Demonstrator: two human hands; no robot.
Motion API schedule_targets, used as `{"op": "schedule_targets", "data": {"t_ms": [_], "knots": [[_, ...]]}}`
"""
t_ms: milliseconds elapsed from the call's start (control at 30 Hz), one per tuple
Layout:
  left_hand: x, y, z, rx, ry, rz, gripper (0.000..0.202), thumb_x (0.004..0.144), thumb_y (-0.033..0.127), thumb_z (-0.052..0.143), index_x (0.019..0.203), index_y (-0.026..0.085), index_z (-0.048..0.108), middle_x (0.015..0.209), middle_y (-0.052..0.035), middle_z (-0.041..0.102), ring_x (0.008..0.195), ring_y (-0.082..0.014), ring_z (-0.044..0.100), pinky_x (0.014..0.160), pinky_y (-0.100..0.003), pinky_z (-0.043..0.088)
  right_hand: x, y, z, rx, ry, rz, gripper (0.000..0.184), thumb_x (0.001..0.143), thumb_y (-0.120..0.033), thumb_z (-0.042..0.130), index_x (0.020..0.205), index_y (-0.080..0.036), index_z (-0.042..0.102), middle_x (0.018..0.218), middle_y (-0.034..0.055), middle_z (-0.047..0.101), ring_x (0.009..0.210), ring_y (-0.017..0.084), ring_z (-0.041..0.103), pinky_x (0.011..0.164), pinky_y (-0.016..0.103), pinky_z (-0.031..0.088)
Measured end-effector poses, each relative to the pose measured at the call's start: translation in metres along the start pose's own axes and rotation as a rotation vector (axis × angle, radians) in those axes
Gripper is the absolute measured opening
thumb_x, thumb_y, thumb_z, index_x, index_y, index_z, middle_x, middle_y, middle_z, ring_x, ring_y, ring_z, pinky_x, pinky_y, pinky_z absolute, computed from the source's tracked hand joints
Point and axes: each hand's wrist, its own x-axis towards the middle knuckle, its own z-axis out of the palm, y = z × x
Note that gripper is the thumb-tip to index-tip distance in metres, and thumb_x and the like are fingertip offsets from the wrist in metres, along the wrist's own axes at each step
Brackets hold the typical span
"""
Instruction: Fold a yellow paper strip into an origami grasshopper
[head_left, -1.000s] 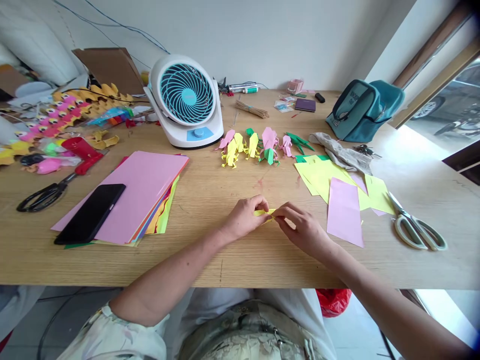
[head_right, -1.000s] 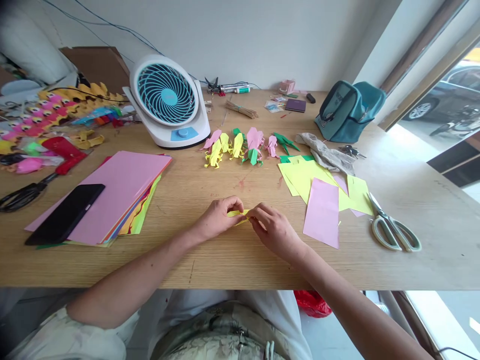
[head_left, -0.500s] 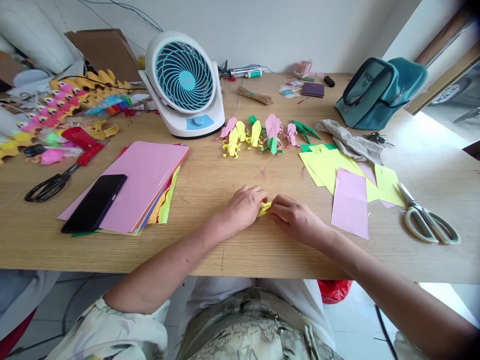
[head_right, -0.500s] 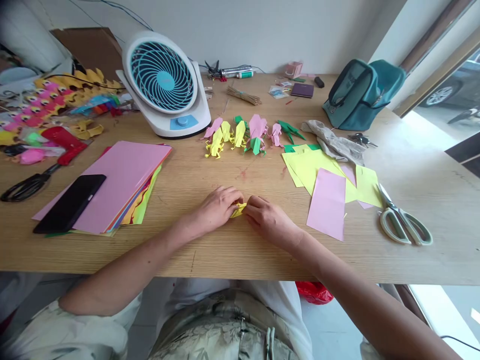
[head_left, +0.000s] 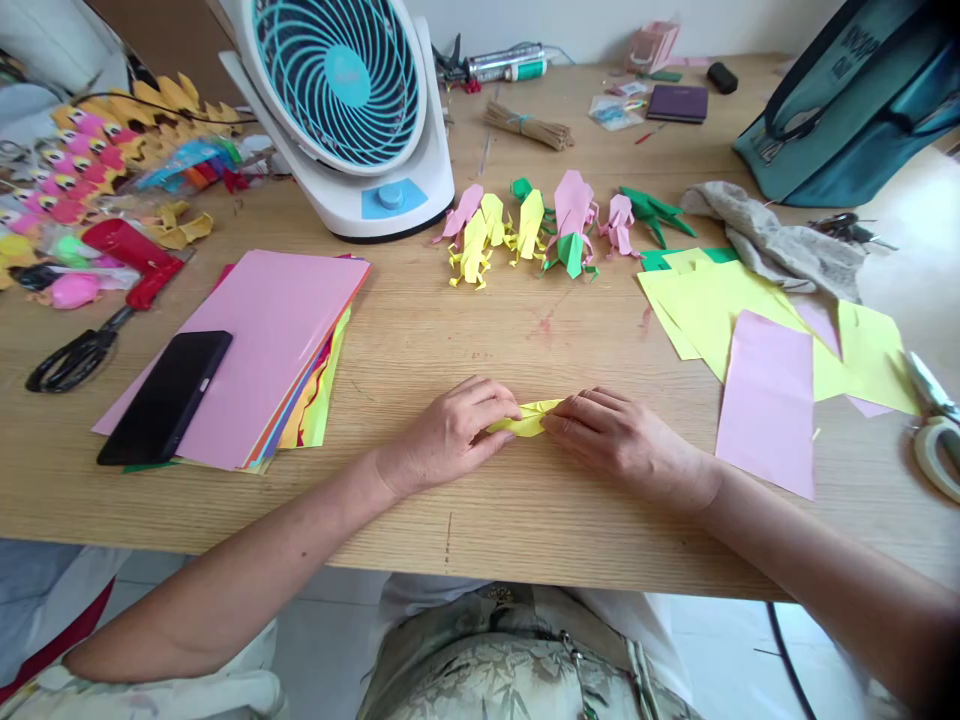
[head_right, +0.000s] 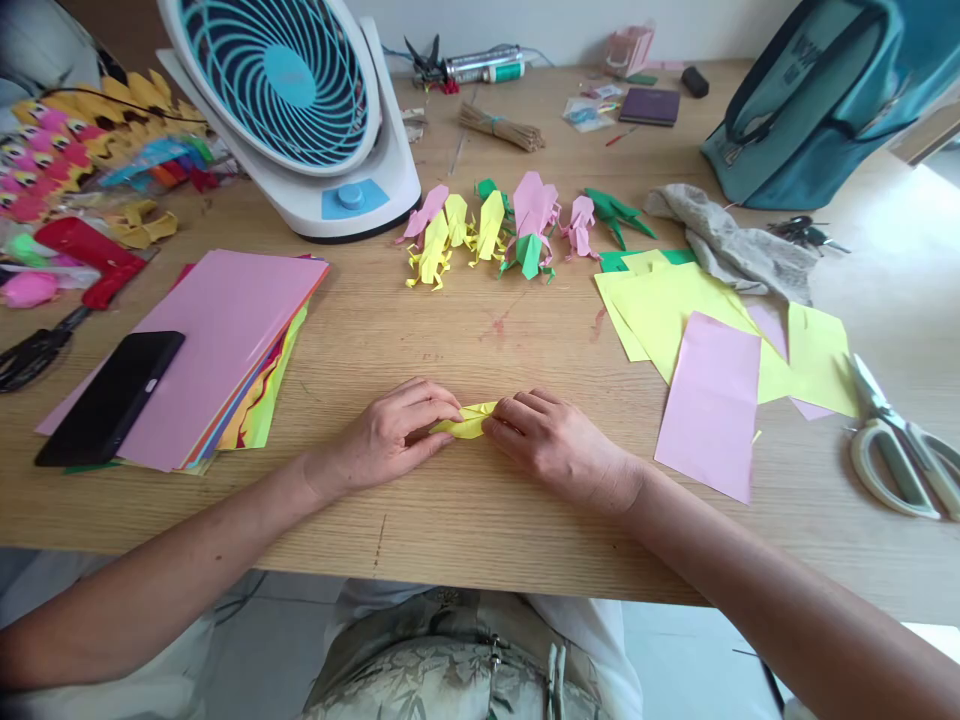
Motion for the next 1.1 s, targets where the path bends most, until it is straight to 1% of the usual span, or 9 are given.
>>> {"op": "schedule_targets", "data": {"t_ms": [167,300,400,533,633,700,800,933,1100], "knots": [[0.0,0.003,0.001,0.133,-0.038,-0.011,0.018,0.093,0.03,0.061,0.106,0.017,0.061,0.107,-0.0085,0.063,0.101,-0.0209,0.057,0.09,-0.036,0.048,0.007,0.0,-0.001,-0.08,-0.003,-0.002,0.026,0.099,-0.01,0.042,0.089,-0.016,0.066,0.082,0.0087,0.063,0.068,0.019,0.052,0.064,0.035,0.041],[0.007,0.008,0.005,0.233,-0.013,-0.008,0.014,0.095,0.027,0.058,0.104,0.017,0.061,0.103,-0.0079,0.063,0.098,-0.0204,0.056,0.087,-0.035,0.048,0.005,0.001,0.005,-0.042,0.045,0.039,0.024,0.098,-0.01,0.044,0.09,-0.016,0.067,0.083,0.0093,0.064,0.07,0.019,0.054,0.065,0.034,0.043],[0.011,0.012,0.009,0.338,-0.002,0.038,0.012,0.098,0.023,0.052,0.097,0.016,0.062,0.1,-0.0072,0.065,0.093,-0.019,0.057,0.082,-0.033,0.047,0.004,0.002,0.009,0.04,0.08,0.102,0.022,0.097,-0.012,0.046,0.091,-0.017,0.067,0.082,0.0085,0.063,0.071,0.018,0.056,0.066,0.033,0.045],[0.013,0.016,0.011,0.481,-0.025,0.135,0.017,0.099,0.017,0.047,0.095,0.016,0.063,0.092,-0.0062,0.066,0.085,-0.0184,0.056,0.076,-0.033,0.044,0.004,0.004,0.008,0.268,0.146,0.263,0.019,0.097,-0.014,0.048,0.095,-0.019,0.066,0.086,0.0068,0.065,0.074,0.016,0.06,0.065,0.027,0.047],[0.012,0.017,0.011,0.51,-0.02,0.135,0.016,0.099,0.015,0.047,0.093,0.015,0.062,0.09,-0.0059,0.065,0.082,-0.0183,0.055,0.075,-0.032,0.043,0.004,0.008,0.007,0.424,0.162,0.365,0.015,0.095,-0.015,0.052,0.098,-0.02,0.066,0.089,0.0049,0.066,0.072,0.013,0.061,0.063,0.025,0.046],[0.012,0.016,0.012,0.498,-0.005,0.118,0.016,0.099,0.015,0.046,0.091,0.016,0.061,0.089,-0.0055,0.064,0.082,-0.0177,0.054,0.075,-0.032,0.043,0.003,0.011,0.007,0.477,0.151,0.39,0.014,0.094,-0.015,0.053,0.096,-0.02,0.066,0.09,0.0046,0.066,0.071,0.013,0.061,0.062,0.024,0.046],[0.012,0.013,0.014,0.483,0.014,0.109,0.015,0.099,0.016,0.047,0.093,0.016,0.06,0.088,-0.0051,0.063,0.082,-0.0176,0.054,0.074,-0.031,0.043,0.001,0.014,0.008,0.519,0.118,0.371,0.014,0.093,-0.015,0.055,0.098,-0.021,0.066,0.094,0.006,0.065,0.076,0.014,0.063,0.065,0.025,0.049],[0.012,0.011,0.015,0.475,0.012,0.119,0.013,0.099,0.016,0.047,0.093,0.016,0.059,0.09,-0.0054,0.063,0.082,-0.0179,0.054,0.073,-0.032,0.042,0.002,0.009,0.007,0.46,0.085,0.32,0.016,0.092,-0.014,0.055,0.101,-0.021,0.066,0.098,0.0069,0.063,0.082,0.016,0.064,0.071,0.026,0.051],[0.012,0.011,0.013,0.424,-0.004,0.101,0.012,0.099,0.02,0.048,0.095,0.017,0.059,0.092,-0.0056,0.064,0.086,-0.0188,0.055,0.077,-0.033,0.044,0.008,-0.001,0.01,0.264,0.092,0.296,0.018,0.098,-0.019,0.048,0.093,-0.019,0.065,0.088,0.0077,0.061,0.076,0.017,0.06,0.067,0.029,0.05]]}}
